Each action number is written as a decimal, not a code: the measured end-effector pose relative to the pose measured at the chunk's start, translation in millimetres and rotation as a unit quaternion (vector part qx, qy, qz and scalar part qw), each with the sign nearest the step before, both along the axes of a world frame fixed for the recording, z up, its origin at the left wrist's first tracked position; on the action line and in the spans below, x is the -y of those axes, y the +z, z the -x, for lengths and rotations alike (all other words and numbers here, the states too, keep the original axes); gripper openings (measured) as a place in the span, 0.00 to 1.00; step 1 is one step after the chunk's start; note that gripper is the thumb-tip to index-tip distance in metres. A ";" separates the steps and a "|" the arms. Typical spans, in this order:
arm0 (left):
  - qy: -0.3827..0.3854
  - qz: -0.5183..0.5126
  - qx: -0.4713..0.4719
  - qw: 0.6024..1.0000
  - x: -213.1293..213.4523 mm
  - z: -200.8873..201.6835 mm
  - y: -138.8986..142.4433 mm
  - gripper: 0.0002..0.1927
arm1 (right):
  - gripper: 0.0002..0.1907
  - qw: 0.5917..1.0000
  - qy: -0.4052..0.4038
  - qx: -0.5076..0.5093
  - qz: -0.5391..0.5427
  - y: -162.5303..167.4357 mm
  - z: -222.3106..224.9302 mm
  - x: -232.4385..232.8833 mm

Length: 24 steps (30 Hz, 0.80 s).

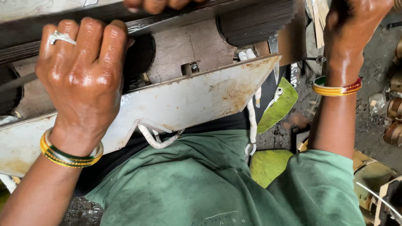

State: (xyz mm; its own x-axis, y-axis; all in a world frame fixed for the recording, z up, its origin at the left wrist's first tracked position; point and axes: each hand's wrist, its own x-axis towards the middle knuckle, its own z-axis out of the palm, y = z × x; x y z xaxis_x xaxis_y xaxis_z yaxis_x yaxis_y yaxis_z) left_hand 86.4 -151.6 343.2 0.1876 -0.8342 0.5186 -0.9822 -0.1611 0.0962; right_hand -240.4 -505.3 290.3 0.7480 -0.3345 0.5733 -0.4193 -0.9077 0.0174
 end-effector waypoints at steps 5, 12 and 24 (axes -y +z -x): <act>-0.004 -0.008 -0.026 1.000 -12.3 -17.7 0.2 0.08 | 0.19 0.999 0.011 0.019 -0.037 0.2 -10.5 -10.5; -0.015 0.021 -0.051 0.998 -19.7 -34.8 -4.6 0.13 | 0.31 0.950 0.041 0.126 -0.284 -3.5 -40.7 -39.8; -0.001 0.021 -0.051 0.998 -28.4 -44.3 -8.7 0.14 | 0.27 0.992 0.042 0.025 -0.112 25.2 -81.8 -68.6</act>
State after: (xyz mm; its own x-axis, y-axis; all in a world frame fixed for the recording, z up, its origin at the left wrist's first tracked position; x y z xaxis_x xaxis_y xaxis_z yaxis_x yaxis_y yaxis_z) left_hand 130.6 -123.2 334.5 0.2405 -0.8129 0.5304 -0.9671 -0.1538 0.2029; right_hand -158.6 -436.7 315.5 0.7509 -0.3953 0.5291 -0.3368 -0.9183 -0.2080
